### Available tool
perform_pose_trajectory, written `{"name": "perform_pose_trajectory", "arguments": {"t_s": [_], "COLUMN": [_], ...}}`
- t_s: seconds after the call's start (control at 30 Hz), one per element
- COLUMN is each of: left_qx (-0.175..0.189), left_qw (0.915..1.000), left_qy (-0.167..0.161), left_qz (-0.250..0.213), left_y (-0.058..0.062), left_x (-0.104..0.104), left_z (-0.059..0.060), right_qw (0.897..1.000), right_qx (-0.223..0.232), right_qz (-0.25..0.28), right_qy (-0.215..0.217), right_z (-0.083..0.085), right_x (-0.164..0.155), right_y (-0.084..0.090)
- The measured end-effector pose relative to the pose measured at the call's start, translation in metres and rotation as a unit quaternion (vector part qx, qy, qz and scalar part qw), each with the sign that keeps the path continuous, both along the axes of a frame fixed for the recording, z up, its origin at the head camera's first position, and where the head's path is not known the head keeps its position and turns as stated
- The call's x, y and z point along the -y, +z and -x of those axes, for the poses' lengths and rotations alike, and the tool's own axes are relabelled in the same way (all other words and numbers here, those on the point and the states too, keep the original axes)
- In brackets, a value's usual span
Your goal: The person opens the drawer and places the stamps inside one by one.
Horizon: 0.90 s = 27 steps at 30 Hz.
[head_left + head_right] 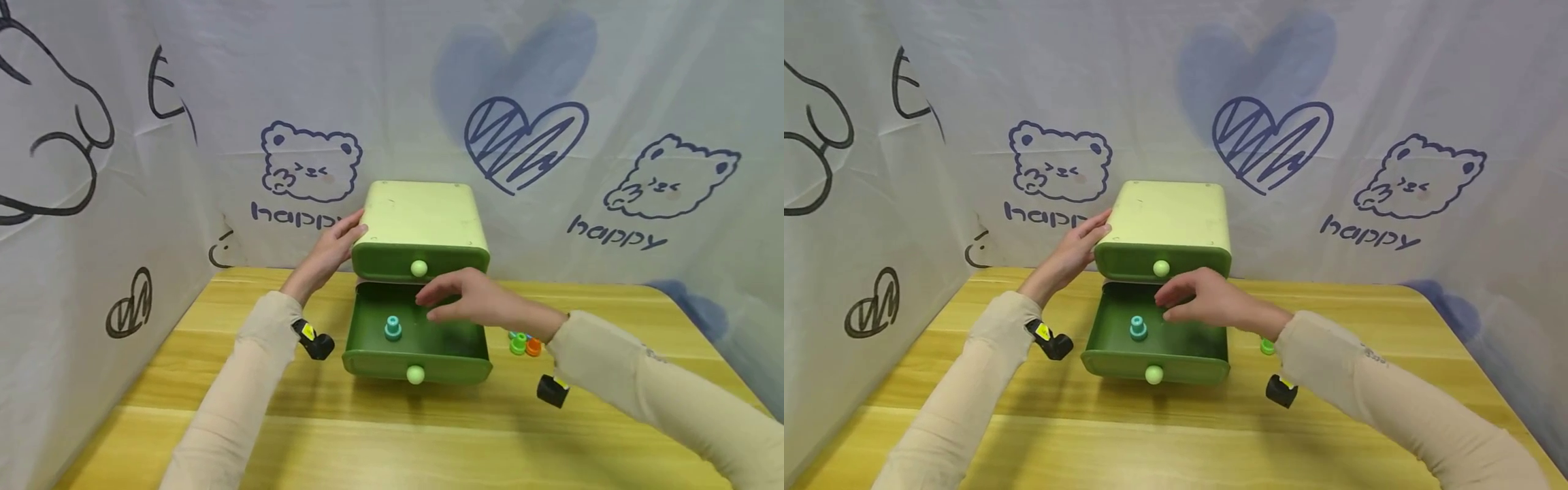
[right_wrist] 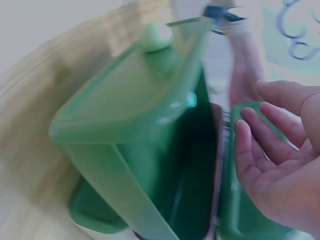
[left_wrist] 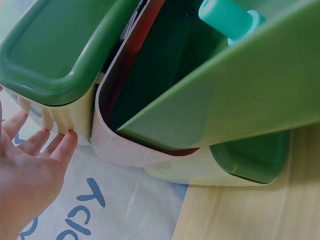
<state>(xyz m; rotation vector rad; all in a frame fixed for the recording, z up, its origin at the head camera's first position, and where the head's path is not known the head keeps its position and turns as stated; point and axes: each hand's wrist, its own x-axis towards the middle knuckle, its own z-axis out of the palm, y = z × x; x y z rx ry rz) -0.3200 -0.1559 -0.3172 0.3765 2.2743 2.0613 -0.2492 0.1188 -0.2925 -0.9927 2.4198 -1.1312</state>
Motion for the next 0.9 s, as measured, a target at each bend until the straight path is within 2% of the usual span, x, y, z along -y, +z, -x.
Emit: {"name": "perform_pose_trajectory", "arguments": {"t_s": [0.2, 0.37, 0.57, 0.8, 0.9], "left_qx": [0.005, 0.01, 0.014, 0.019, 0.019], "left_qw": [1.0, 0.9999, 0.9997, 0.9996, 0.9998], "left_qy": [0.003, 0.004, -0.009, -0.004, 0.0], "left_qz": [0.005, 0.001, -0.017, -0.018, -0.012], "left_y": [0.001, 0.002, 0.003, 0.001, 0.003], "left_x": [0.0, -0.001, -0.001, 0.0, -0.001], "left_z": [-0.001, -0.002, -0.003, -0.002, -0.001], "right_qw": [0.997, 0.99, 0.978, 0.959, 0.953], "right_qx": [-0.007, -0.03, -0.041, -0.113, -0.125], "right_qz": [0.008, 0.016, 0.029, -0.025, -0.036], "right_qy": [-0.073, -0.139, -0.201, -0.259, -0.274], "right_z": [-0.008, -0.01, -0.008, -0.004, -0.005], "right_x": [-0.034, -0.062, -0.092, -0.121, -0.131], "right_y": [0.012, 0.009, -0.009, -0.038, -0.049]}}
